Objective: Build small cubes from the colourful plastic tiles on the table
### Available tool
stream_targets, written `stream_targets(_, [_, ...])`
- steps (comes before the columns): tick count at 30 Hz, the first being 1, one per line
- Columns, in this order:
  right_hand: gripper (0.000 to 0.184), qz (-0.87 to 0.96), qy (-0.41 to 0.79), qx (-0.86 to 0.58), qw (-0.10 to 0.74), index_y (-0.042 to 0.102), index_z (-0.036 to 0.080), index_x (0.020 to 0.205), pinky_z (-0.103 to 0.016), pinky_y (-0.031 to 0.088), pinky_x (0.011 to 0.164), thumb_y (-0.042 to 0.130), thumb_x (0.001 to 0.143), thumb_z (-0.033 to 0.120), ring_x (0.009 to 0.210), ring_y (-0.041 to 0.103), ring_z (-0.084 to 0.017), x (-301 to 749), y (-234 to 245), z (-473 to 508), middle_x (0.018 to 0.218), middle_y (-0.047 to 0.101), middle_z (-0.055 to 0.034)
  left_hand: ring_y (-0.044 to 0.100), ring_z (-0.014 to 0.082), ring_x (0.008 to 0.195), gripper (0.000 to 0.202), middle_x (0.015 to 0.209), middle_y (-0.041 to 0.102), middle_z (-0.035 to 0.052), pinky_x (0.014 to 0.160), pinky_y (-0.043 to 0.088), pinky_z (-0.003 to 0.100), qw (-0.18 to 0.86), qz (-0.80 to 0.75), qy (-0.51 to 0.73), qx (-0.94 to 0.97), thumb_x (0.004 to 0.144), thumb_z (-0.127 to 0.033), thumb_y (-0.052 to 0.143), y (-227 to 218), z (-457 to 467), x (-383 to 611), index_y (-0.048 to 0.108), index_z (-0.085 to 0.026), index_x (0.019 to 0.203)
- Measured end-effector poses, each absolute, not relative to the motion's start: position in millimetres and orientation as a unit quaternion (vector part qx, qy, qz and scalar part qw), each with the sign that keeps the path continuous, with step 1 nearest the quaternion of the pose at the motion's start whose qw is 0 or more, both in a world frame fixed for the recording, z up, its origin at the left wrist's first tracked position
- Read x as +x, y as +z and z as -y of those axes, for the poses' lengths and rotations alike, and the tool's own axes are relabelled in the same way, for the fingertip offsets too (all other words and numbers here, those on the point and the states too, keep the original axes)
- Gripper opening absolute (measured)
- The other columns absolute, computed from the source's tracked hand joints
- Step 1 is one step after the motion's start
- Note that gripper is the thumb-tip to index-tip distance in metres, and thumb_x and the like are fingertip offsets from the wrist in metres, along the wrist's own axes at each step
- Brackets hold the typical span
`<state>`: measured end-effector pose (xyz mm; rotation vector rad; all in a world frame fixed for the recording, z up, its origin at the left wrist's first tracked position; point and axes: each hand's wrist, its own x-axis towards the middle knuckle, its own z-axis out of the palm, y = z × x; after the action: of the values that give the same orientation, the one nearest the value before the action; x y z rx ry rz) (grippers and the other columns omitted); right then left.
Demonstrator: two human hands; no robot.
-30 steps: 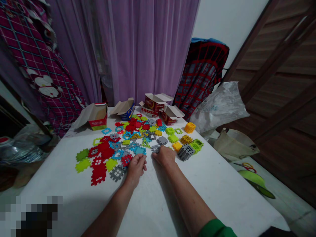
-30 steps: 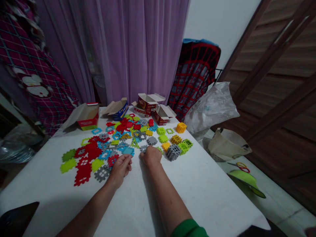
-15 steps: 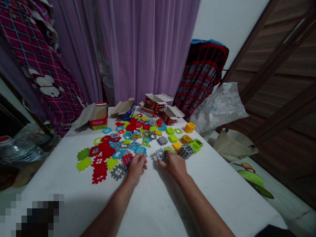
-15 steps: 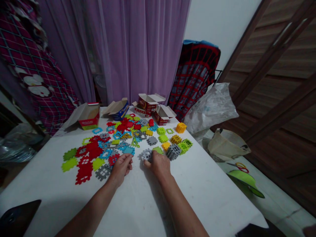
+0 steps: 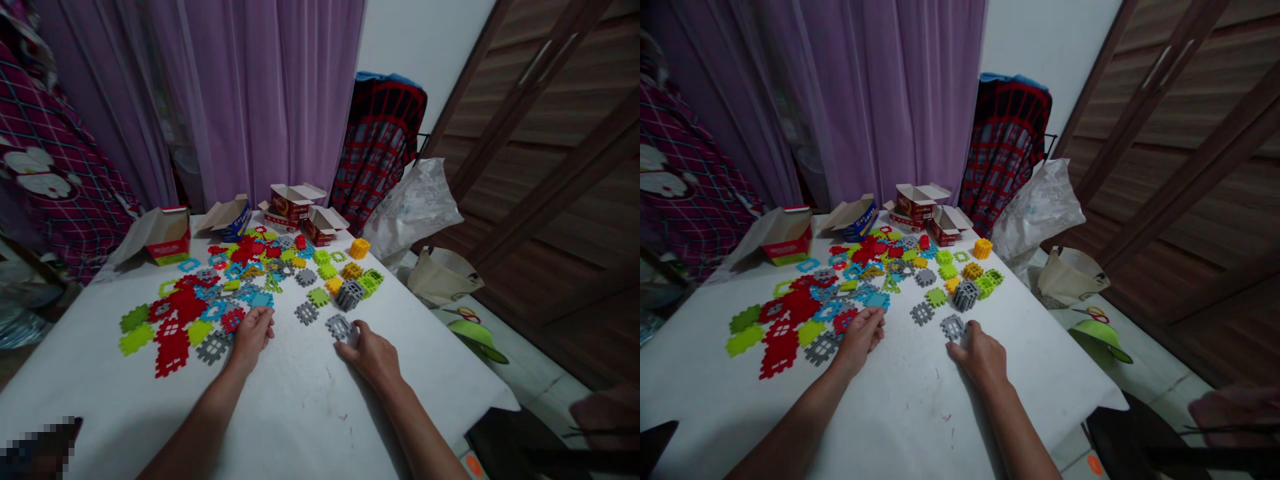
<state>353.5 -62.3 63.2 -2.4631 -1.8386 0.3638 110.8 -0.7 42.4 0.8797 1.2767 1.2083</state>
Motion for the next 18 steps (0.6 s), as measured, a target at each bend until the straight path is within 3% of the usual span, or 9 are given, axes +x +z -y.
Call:
stream_targets(8, [0.047,0.556,0.112,-0.821,0.058,0.061,0.023,0.120,-0.031,0.046,0.074,0.053,0.088,0.057,0.096,0.071,-0.026,344.1,54.8,69.1,0.099,0.075,-0.0080,0.041,0.0036,0.038,0.046,0.060,0.049,-0.0082,0.031,0.020,0.015,0.553,-0.547,0.506,0.374,0.056,-0.057,0.072,41.4,0.1,111.3,0.053,-0.020,0.076])
stream_targets(18, [0.046,0.569,0.102,-0.812,0.072,0.060,0.023,0.122,-0.030,0.044,0.071,0.053,0.089,0.054,0.093,0.072,-0.025,344.4,51.5,67.3,0.097,0.076,-0.0063,0.041,0.0038,0.038,0.045,0.060,0.050,-0.0080,0.031,0.020,0.015,0.544,-0.542,0.513,0.383,0.058,-0.057,0.072,41.2,1.4,111.9,0.055,-0.019,0.076])
